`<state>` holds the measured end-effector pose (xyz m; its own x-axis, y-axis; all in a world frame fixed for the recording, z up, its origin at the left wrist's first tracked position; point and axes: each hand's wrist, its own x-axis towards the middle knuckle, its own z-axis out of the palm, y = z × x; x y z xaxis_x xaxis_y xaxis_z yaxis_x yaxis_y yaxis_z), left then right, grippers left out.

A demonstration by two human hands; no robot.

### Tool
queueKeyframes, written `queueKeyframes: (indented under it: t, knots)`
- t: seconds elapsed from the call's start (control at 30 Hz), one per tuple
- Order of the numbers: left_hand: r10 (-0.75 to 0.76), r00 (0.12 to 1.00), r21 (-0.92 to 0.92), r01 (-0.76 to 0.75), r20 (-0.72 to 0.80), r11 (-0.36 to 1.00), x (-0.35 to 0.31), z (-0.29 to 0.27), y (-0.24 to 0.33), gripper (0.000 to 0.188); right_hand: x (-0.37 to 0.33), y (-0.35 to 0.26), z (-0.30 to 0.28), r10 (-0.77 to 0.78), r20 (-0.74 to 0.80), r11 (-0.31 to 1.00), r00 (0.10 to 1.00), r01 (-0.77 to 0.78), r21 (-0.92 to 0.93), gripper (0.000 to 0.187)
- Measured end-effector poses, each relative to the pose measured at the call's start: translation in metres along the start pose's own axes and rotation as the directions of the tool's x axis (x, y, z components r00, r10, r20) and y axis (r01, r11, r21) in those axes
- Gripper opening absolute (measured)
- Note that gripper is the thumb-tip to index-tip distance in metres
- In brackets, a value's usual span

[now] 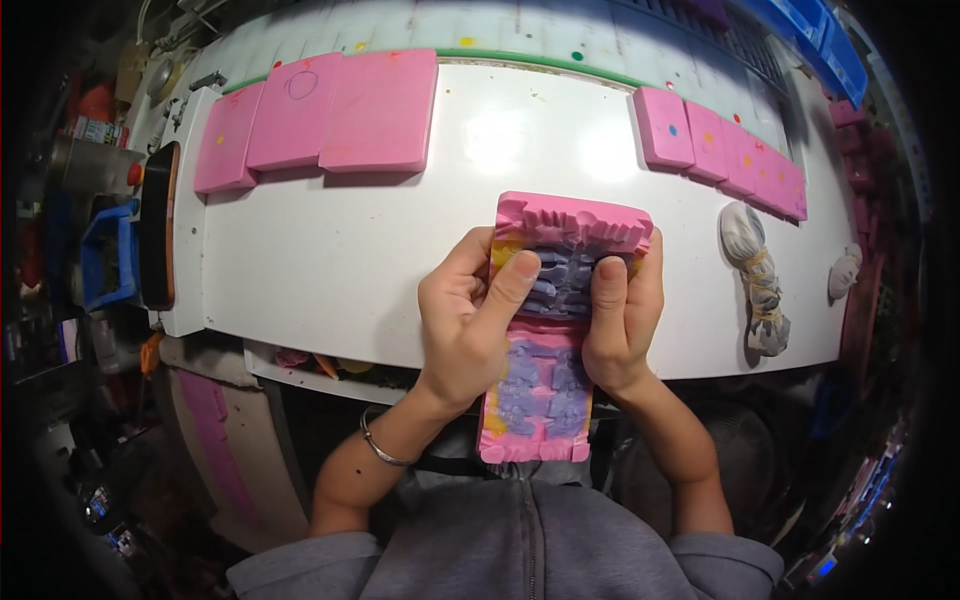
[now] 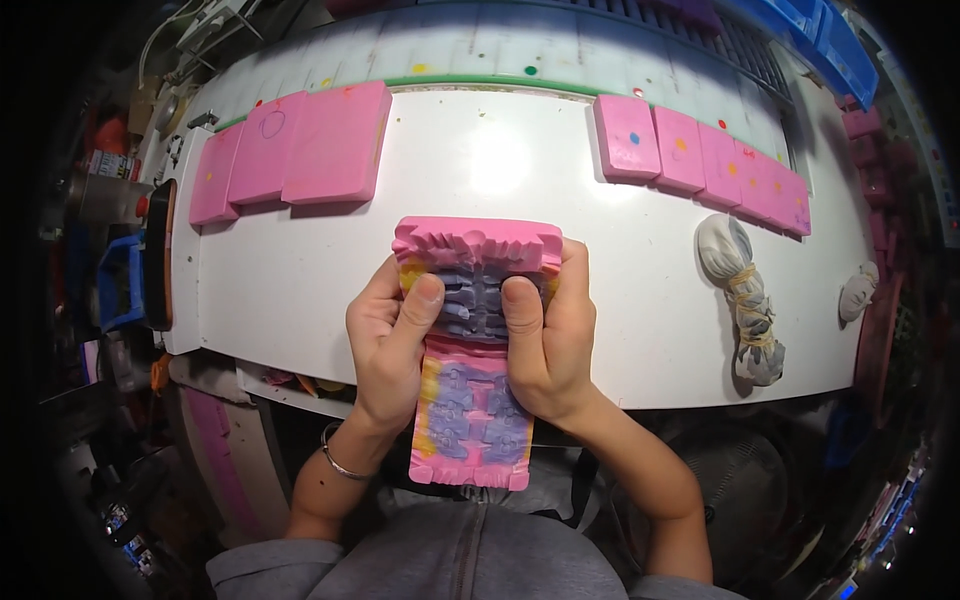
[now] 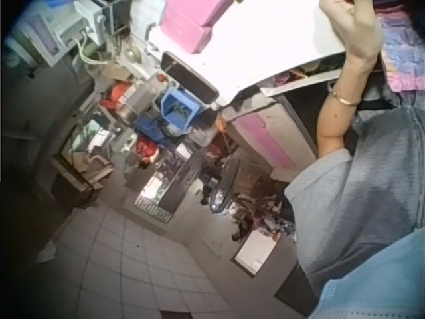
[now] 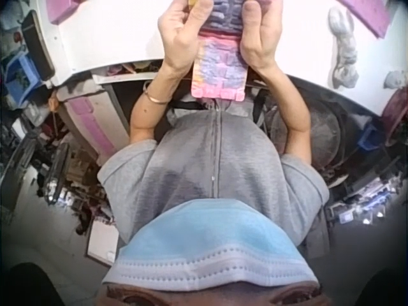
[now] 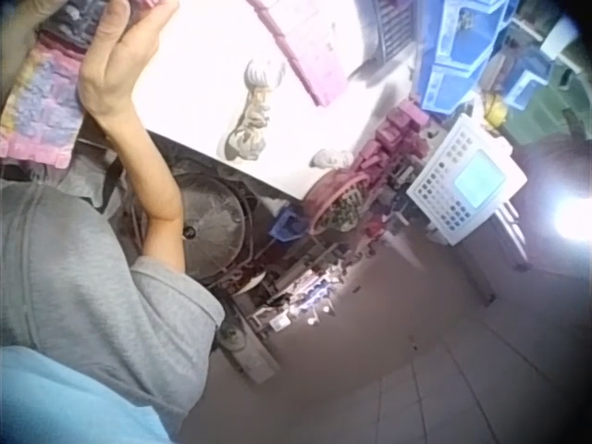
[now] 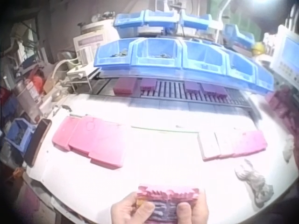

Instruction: The person cleans the interior of a pink silicone mold with a white sponge-like tool and then inserts yellow and green plastic components into the mold cavities by hand before closing the two halves of the mold.

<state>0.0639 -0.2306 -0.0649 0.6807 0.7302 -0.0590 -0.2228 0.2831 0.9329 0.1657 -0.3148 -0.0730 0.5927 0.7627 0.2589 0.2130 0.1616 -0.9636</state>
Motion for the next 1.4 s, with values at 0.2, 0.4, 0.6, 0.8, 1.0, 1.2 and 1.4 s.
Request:
queueKeyframes:
  t: [0.2,0.4,0.6,0.8,1.0,1.2,1.4]
  knots:
    - [0.029,0.998,0.085,-0.034,0.054,0.996,0.004,0.002,0.0,0.026,0.006,0.001,0.0,-0.015,-0.003,0.999,1.0,0.015,-0.031,0.025]
    - [0.04,0.992,0.098,-0.052,0.12,0.994,0.003,0.004,0.003,0.033,0.007,0.002,0.0,-0.004,-0.012,1.0,1.0,0.004,-0.025,0.025]
    - [0.038,0.989,-0.046,-0.032,0.146,0.998,-0.004,-0.013,-0.001,0.043,0.006,0.002,0.0,0.034,0.001,0.999,0.999,-0.034,-0.015,0.026]
    - [0.03,0.989,0.06,-0.039,0.147,0.997,-0.001,-0.012,-0.001,0.037,0.005,0.005,0.0,0.032,-0.009,0.999,0.999,-0.032,0.034,0.026]
    - [0.013,0.987,0.081,-0.026,0.159,0.996,-0.001,-0.013,0.001,0.036,0.006,0.003,0.001,0.023,0.003,0.999,1.0,-0.023,0.027,0.025]
    - [0.004,0.995,-0.011,-0.003,0.104,1.0,-0.001,-0.008,0.003,0.034,0.004,0.004,0.0,0.028,0.004,1.0,1.0,-0.028,0.002,0.026]
    - [-0.093,0.975,0.261,0.038,0.203,0.965,0.004,-0.011,0.008,0.043,0.003,0.004,0.001,0.035,0.009,0.999,0.999,-0.035,0.016,0.026]
